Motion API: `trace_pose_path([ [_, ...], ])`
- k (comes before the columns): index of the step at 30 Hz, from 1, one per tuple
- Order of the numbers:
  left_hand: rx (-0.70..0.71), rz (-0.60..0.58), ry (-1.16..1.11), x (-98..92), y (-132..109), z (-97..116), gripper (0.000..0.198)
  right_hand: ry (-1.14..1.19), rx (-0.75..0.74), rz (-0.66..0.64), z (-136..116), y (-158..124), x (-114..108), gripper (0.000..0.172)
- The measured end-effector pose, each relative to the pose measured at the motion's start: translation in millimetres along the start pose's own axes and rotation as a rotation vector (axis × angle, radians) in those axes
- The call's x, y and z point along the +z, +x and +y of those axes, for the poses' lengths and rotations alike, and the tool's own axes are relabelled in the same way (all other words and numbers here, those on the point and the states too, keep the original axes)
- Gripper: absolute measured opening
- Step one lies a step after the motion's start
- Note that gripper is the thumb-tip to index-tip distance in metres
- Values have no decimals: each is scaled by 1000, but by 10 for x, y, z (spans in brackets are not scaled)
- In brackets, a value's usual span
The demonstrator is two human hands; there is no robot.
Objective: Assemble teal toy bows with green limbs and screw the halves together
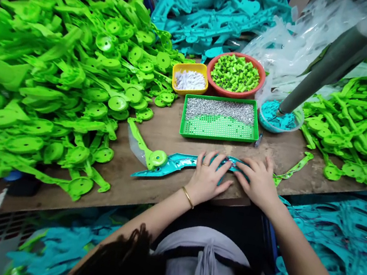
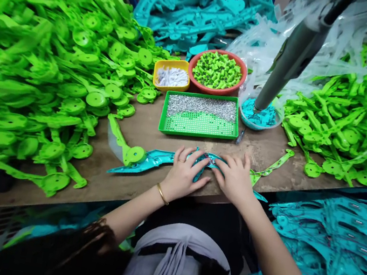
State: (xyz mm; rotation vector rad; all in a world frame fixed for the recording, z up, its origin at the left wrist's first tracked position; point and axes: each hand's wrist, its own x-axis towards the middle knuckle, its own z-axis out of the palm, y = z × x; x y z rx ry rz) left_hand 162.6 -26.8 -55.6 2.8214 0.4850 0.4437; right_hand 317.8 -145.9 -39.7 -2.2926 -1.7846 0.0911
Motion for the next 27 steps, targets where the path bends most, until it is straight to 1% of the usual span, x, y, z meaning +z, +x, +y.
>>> trace_pose_path([
  [4, 2, -13, 23, -3, 1, 40, 44, 0, 10, -27, 1, 13, 0, 32],
  [7, 17, -48, 0, -121, -10, 56, 49, -25, -15, -9, -25, 1, -11, 31],
  [9, 37, -39, -48, -260, 48, -30, 53, -38, -54, 20, -38, -16, 2, 37],
  [11, 35, 37, -73, -432, 227, -252, 52, -38, -88, 59, -20, -24, 37, 45],
  [13, -16, 147, -32, -614, 560, -625, 43, -27, -108, 85, 40, -7, 78, 46],
  [14, -56, 181, 4, -699, 783, -857, 38, -22, -116, 89, 84, 12, 92, 45],
  [15, -111, 186, 47, -774, 1035, -1109, 35, -17, -131, 87, 134, 37, 97, 44],
  [17, -226, 136, 167, -875, 1596, -1623, 33, -15, -178, 86, 235, 99, 74, 43],
  [19, -358, 20, 268, -906, 2160, -2079, 33, -26, -231, 97, 324, 173, 8, 43],
  [20, -428, -29, 291, -898, 2417, -2264, 34, -34, -252, 111, 358, 215, -38, 44],
  [21, -446, -33, 295, -879, 2646, -2417, 38, -45, -266, 131, 385, 260, -89, 45],
  [23, -451, -38, 288, -829, 3005, -2626, 49, -67, -285, 183, 414, 367, -204, 44],
  [25, -432, -45, 266, -805, 3228, -2731, 49, -78, -290, 219, 411, 500, -325, 38],
  [27, -422, -58, 238, -854, 3336, -2766, 38, -63, -277, 223, 381, 669, -442, 33],
])
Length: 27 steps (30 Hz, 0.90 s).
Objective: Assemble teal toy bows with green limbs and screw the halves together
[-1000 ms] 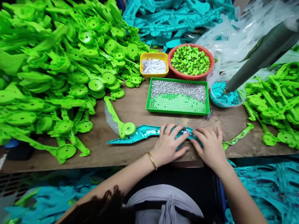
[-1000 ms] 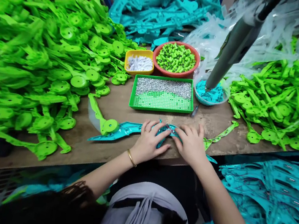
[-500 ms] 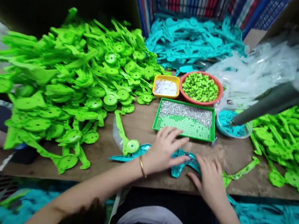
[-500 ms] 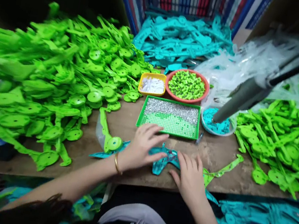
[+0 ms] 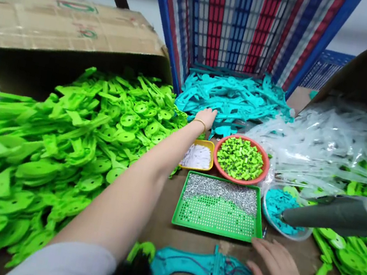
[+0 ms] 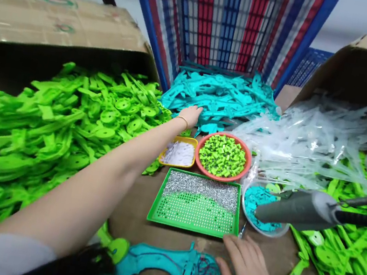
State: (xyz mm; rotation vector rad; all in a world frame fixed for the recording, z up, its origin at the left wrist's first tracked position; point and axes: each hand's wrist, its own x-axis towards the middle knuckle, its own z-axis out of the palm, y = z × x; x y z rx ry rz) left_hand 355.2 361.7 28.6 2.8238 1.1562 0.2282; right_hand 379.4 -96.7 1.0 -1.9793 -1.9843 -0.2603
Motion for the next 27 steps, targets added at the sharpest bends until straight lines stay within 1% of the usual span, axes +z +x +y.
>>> trace_pose_path([
  [1, 2, -3, -12, -63, 17, -8, 34, 19, 13, -1, 13, 115, -29, 31],
  [3, 5, 16, -33, -258, -20, -48, 33, 73, 43, -14, 52, 400, -53, 29],
  [4, 0, 49, -58, -380, -75, -80, 35, 107, 68, -27, 84, 574, -44, 28],
  [5, -7, 99, -98, -511, -161, -120, 37, 134, 103, -68, 124, 768, -18, 29],
  [6, -28, 176, -195, -642, -279, -165, 38, 148, 148, -110, 172, 980, 22, 31],
  [8, -46, 309, -499, -878, -624, -262, 35, 85, 376, -196, 280, 1429, 138, 32],
  [9, -41, 331, -712, -972, -845, -307, 32, 55, 440, -188, 333, 1646, 206, 34],
  [10, -25, 302, -954, -1044, -1090, -345, 31, 36, 482, -169, 381, 1844, 275, 38],
  [12, -22, 169, -1379, -1117, -1602, -390, 32, 12, 555, -153, 446, 2150, 404, 41],
  [13, -36, 119, -1518, -1120, -1846, -391, 33, 9, 586, -159, 461, 2248, 461, 40],
  [14, -54, 90, -1607, -1102, -2067, -378, 35, 9, 614, -166, 466, 2309, 512, 38],
  [16, -98, 100, -1709, -1020, -2413, -312, 39, 17, 644, -163, 455, 2341, 591, 35],
  [18, -157, 175, -1797, -904, -2623, -214, 35, 36, 644, -131, 433, 2312, 628, 33],
  [20, -232, 231, -1886, -785, -2735, -116, 30, 75, 636, -87, 405, 2283, 610, 32],
  [21, -277, 206, -1940, -732, -2772, -75, 31, 102, 635, -62, 381, 2277, 578, 30],
  [23, -334, 85, -2045, -645, -2839, -13, 43, 169, 628, 6, 282, 2259, 477, 28],
  [25, -312, -67, -2150, -577, -2916, 24, 53, 232, 600, 92, 74, 2183, 346, 26],
  [27, -236, -163, -2233, -525, -3002, 49, 55, 362, 536, 160, -259, 2007, 220, 23],
])
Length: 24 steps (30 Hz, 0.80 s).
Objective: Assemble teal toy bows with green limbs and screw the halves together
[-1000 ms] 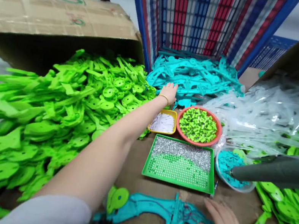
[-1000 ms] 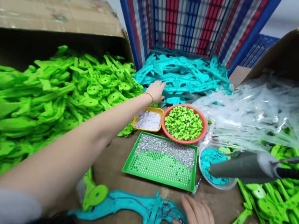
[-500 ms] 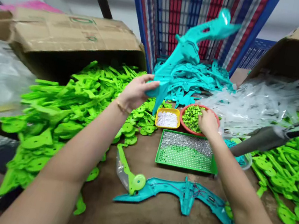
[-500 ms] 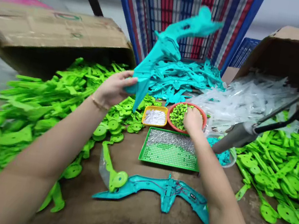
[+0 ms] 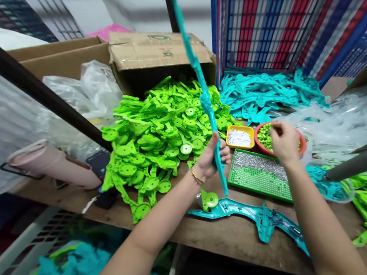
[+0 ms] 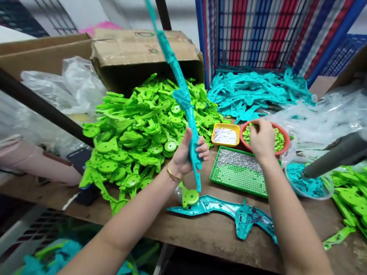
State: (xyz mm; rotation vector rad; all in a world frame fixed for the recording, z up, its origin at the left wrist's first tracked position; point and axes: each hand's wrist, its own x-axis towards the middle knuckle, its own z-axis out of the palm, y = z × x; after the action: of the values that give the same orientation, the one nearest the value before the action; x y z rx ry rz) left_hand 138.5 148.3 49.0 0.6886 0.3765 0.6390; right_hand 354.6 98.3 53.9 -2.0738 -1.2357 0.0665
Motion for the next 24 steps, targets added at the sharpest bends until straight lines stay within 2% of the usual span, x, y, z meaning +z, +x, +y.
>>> trace_pose_path([
  [1, -12, -41, -23, -8, -36, -31, 53, 92, -42, -26, -121, -207, -18, 23],
  [3, -16, -72, -48, -12, -99, -83, 43, 532, -90, -194, -345, -651, -27, 22],
  [4, -12, -67, -54, -7, -124, -104, 38, 672, -101, -248, -434, -856, -18, 20],
  [6, -3, -45, -67, 10, -160, -140, 31, 828, -85, -293, -549, -1169, 19, 17],
  [8, 3, -32, -68, 30, -178, -166, 29, 864, -49, -279, -581, -1327, 70, 15],
  [16, 75, -18, -61, 76, -188, -216, 29, 854, 54, -235, -523, -1369, 176, 15],
  [19, 48, -40, -70, 79, -190, -236, 28, 885, 9, -246, -557, -1406, 127, 15],
  [24, 21, -41, -62, 53, -184, -266, 27, 792, -98, -285, -582, -1433, 50, 13],
])
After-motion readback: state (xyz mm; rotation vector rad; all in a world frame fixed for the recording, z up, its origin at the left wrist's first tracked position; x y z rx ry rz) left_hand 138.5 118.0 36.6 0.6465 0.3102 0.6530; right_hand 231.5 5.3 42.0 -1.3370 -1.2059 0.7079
